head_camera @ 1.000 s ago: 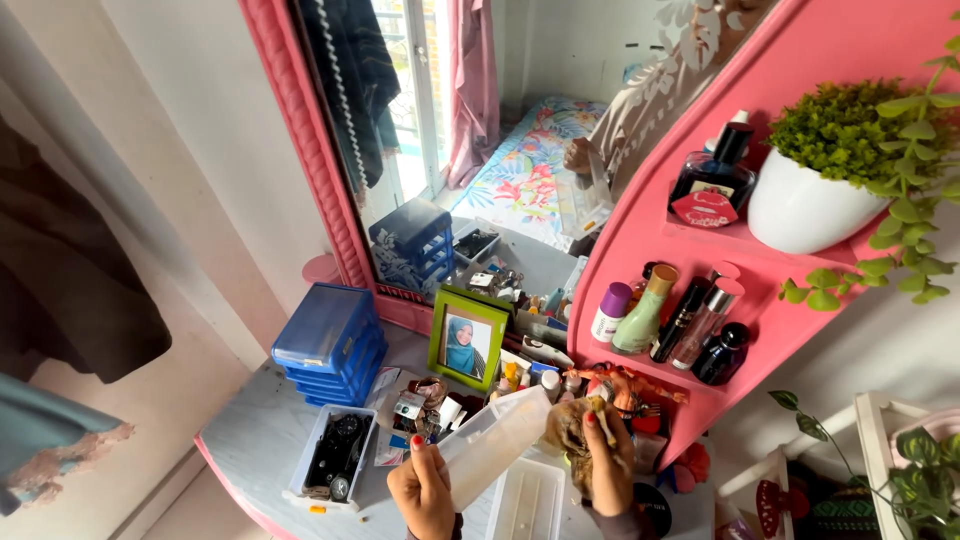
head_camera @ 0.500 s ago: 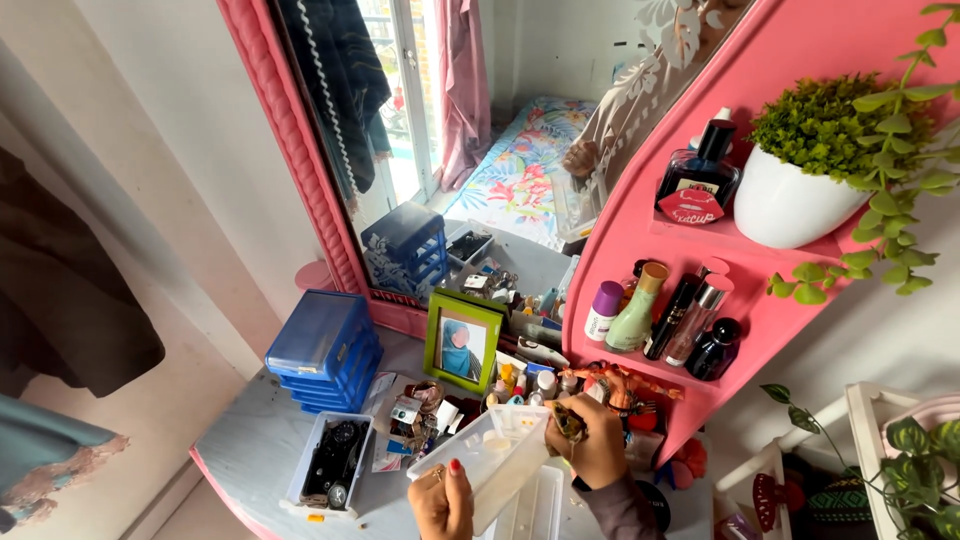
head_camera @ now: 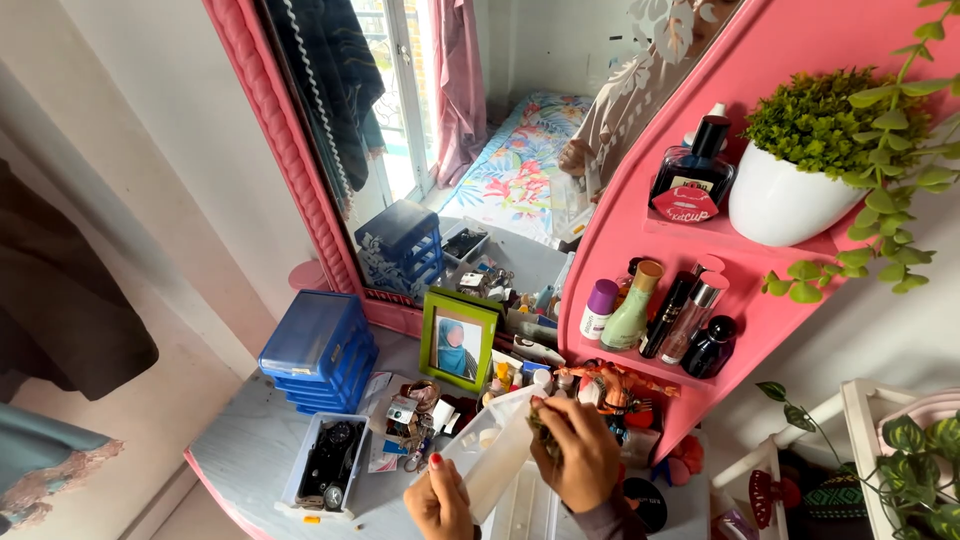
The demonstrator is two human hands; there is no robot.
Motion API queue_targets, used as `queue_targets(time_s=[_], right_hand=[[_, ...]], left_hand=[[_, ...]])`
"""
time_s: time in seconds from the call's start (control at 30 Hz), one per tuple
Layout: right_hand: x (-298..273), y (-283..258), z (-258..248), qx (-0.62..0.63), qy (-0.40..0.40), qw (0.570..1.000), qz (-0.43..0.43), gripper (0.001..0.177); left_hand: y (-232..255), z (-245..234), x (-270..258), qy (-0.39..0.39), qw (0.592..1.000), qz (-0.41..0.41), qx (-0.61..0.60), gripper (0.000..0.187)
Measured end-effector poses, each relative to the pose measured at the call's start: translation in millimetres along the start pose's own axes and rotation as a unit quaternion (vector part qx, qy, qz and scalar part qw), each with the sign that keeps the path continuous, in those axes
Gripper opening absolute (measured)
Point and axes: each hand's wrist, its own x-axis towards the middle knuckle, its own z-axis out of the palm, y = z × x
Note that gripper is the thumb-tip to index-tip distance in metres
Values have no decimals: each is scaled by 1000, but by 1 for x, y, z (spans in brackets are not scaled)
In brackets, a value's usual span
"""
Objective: Organizing small hair accessories like clips and ties into clear plastic storage containers on a vanity.
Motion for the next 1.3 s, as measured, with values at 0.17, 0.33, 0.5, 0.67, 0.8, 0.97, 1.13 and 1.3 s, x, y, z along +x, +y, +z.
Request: queue_targets(time_s=[0.17,0.33,0.5,0.67,0.8,0.97,1.13,1.3], right_hand=[[-22,19,10,-74,-55,995,41,49],[-40,26,31,-69,-21,993,96,47],[-55,-7,39,-17,-24,997,72,54],[-104,-22,75,67,-13,998,14,24],[-76,-21,49,127,-86,988,-13,32],[-57,8,44,293,11,945,144,19],[-54,22,36,388,-38,871,299,30],[-38,5,16,410,-90,855,303,38]], left_hand=[[1,3,-4,-42,999,3,10,61],[-5,9,-13,-36,999,-2,-4,62],[-21,14,-8,3,999,-44,-19,64],[-48,6,-4,-23,988,-30,-147,60],[-29,8,4,-5,991,-11,-135,63],[-16,0,25,-52,995,-85,26,64],[1,-1,37,-173,960,-214,-40,50],[49,2,50,-349,900,-245,-89,36]])
